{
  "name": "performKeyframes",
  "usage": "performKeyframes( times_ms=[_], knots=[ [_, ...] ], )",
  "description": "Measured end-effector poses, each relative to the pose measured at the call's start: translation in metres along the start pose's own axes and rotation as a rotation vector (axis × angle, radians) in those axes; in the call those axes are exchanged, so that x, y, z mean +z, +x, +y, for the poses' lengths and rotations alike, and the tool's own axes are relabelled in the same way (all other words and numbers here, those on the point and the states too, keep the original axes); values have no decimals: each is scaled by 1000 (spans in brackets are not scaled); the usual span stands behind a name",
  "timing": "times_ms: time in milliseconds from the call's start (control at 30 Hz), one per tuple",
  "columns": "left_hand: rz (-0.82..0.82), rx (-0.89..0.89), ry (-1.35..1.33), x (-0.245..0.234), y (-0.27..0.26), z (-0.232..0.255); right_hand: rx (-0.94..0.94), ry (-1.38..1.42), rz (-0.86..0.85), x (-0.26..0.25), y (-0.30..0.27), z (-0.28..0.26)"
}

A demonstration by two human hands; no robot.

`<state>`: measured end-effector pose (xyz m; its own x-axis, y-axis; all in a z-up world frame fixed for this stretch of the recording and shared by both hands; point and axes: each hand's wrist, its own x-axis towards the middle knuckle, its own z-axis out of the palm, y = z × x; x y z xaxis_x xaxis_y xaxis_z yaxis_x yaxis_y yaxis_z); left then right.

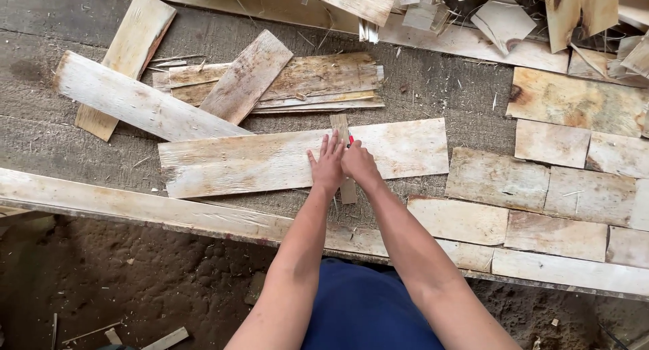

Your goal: Trimming thin wood pieces with a utility knife and arranging them on a wooden surface to create a tiled pattern.

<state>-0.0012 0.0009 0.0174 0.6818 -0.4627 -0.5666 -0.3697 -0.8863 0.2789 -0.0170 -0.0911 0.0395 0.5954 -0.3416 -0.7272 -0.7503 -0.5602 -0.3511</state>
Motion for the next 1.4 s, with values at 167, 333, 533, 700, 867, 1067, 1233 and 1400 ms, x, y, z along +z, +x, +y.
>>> performKeyframes(
  times_ms=[167, 333, 533, 700, 867, 1067, 1233, 1400],
  knots=[
    [10, -3, -23, 13, 7, -3, 17, -19, -14, -1, -33, 4],
    [13, 10, 14, 37, 27, -9, 41, 33, -22, 3, -73, 9],
    [8, 11, 18, 41, 32, -14, 8, 12, -48, 8, -99, 16],
    [28, 6, 13, 39, 31, -13, -19, -19, -57, 25, -110, 33],
    [20, 7, 17, 28, 20, -11, 12, -5, -78, 39, -126, 45],
    [26, 10, 27, 22, 8, -6, 44, 31, -85, 23, -170, 31],
    [41, 7, 5, 13, 7, -2, 78, 18, -99, 26, -158, 40],
    [-5, -4, 36, 25, 19, -6, 77, 45, -86, 26, -136, 55]
  ],
)
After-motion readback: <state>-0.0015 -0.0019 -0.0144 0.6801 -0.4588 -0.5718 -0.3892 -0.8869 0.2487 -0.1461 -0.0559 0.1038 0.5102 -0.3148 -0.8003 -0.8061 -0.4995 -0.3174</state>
